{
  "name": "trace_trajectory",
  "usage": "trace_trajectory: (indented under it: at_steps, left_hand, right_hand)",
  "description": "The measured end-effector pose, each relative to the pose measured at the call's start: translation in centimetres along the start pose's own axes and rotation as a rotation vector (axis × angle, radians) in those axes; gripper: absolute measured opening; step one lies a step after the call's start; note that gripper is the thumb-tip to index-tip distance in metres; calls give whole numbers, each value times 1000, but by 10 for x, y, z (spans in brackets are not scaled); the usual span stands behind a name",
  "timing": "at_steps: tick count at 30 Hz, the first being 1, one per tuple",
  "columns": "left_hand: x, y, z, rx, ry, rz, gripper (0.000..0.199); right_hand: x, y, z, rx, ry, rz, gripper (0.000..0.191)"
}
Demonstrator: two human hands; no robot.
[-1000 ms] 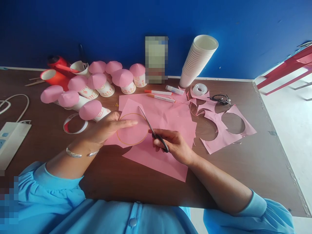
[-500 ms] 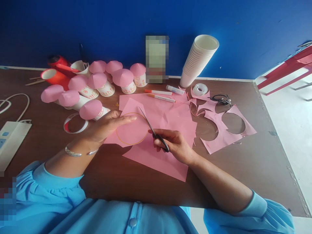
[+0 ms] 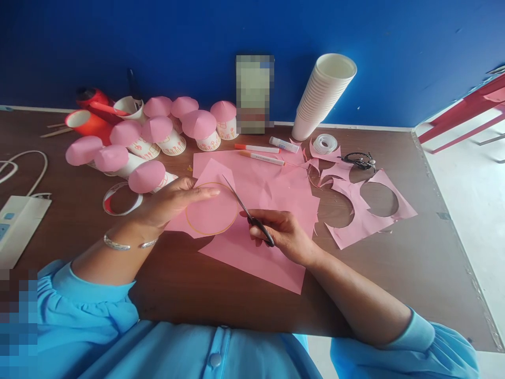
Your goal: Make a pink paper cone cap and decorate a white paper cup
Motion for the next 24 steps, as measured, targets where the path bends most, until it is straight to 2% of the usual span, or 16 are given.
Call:
trace_trajectory:
  at_steps: [9, 17, 24]
  left_hand:
    - [-2, 2, -2, 8, -56, -52, 45]
    - [-7, 0, -1, 2, -2, -121, 60]
    - [-8, 0, -3, 22, -15, -110, 56]
  right_hand:
    - [0, -2, 0, 8, -7, -1, 52]
    - [-1, -1, 1, 29, -5, 6, 54]
    - [-2, 1, 2, 49, -10, 12, 49]
Point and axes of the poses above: each hand's wrist, its own z-axis away from the middle knuckle, its own x-axis out of the palm, y = z × x, the point moved 6 cm from there along -z, towards the middle knuckle, and after that the axes turned 12 degrees about z, right-handed, at the moved point
